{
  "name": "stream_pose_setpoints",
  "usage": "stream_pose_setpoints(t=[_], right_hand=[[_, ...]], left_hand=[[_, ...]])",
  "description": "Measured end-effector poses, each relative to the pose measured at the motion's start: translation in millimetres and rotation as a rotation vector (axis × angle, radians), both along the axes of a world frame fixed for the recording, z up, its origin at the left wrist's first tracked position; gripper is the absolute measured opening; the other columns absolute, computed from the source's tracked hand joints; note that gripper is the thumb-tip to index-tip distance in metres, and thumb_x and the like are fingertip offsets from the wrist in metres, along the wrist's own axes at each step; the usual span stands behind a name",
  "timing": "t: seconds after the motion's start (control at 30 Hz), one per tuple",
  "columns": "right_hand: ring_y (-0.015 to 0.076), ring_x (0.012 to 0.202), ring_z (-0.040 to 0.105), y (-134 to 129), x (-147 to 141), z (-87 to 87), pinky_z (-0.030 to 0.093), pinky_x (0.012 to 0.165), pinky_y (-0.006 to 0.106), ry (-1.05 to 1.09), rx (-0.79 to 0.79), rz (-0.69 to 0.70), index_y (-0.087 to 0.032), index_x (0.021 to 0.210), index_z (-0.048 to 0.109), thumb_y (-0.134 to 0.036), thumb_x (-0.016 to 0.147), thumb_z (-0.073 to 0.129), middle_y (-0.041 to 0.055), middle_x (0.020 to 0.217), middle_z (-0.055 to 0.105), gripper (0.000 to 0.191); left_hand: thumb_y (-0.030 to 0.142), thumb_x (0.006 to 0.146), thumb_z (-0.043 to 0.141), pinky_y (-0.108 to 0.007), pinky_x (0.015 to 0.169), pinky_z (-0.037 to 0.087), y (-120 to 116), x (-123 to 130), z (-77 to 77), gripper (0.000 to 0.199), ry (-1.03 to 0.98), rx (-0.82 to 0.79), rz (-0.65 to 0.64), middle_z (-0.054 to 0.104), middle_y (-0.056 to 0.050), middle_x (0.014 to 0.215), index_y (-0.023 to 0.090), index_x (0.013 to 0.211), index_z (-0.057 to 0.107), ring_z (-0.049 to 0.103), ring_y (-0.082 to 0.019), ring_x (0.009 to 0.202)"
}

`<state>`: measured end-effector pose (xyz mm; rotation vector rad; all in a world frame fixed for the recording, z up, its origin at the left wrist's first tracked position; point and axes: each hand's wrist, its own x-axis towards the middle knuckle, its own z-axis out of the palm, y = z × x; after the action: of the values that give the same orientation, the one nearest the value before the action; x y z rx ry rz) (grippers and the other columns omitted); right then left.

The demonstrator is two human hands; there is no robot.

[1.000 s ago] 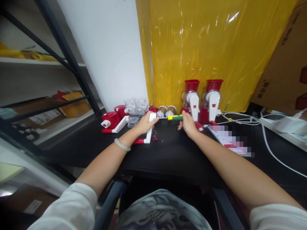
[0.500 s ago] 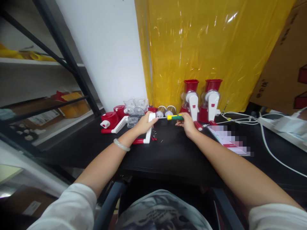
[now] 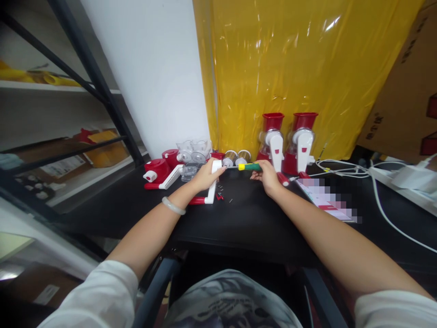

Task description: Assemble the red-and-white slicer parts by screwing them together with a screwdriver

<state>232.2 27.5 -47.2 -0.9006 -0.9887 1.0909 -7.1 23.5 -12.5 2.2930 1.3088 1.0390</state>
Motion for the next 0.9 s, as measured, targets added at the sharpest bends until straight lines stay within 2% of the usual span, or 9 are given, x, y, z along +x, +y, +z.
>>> stream_pose_setpoints(t=[0.2, 0.47, 0.67, 0.9], right_hand=[[0.0114, 0.047, 0.053, 0.1, -0.4, -0.4, 0.048, 0.047, 0.024, 0.036, -0.012, 0.006, -0.021, 0.084, 0.055, -0.034, 0.083, 0.052, -0.0032, 0.053, 0.054, 0.014], [0.0083, 0.038, 0.042, 3.4, -0.6, -3.2, 0.036, 0.037, 0.019, 0.038, 0.030, 0.009, -0.022, 0.079, 0.051, -0.045, 0.081, 0.061, -0.0068, 0.047, 0.045, 0.025], [0.0065, 0.030, 0.032, 3.1, -2.0, -5.9, 0.033, 0.035, 0.020, -0.037, 0.040, -0.014, -0.023, 0.071, 0.041, -0.055, 0.083, 0.059, -0.0093, 0.039, 0.038, 0.039], [0.0075, 0.026, 0.029, 1.0, -1.8, -6.1, 0.032, 0.031, 0.022, -0.145, 0.001, -0.075, -0.024, 0.069, 0.040, -0.066, 0.083, 0.053, -0.0098, 0.034, 0.035, 0.046]], left_hand=[[0.060, 0.087, 0.049, -0.036, 0.073, 0.046, -2.3, 0.7, 1.8, 0.045, 0.013, -0.006, 0.012, 0.068, -0.007, 0.080, 0.019, 0.105, 0.050, 0.066, -0.026, 0.082], [0.061, 0.088, 0.049, -0.037, 0.075, 0.047, -0.8, 0.3, 0.8, 0.047, 0.003, -0.011, 0.002, 0.068, -0.006, 0.078, 0.018, 0.108, 0.049, 0.067, -0.026, 0.082], [0.060, 0.088, 0.049, -0.037, 0.075, 0.048, -1.8, 0.9, 1.5, 0.046, -0.003, -0.006, 0.003, 0.068, -0.006, 0.077, 0.018, 0.108, 0.050, 0.067, -0.026, 0.082], [0.061, 0.089, 0.048, -0.037, 0.075, 0.048, -4.3, 1.6, 3.4, 0.048, 0.002, 0.005, -0.007, 0.068, -0.005, 0.076, 0.018, 0.109, 0.049, 0.067, -0.025, 0.082]])
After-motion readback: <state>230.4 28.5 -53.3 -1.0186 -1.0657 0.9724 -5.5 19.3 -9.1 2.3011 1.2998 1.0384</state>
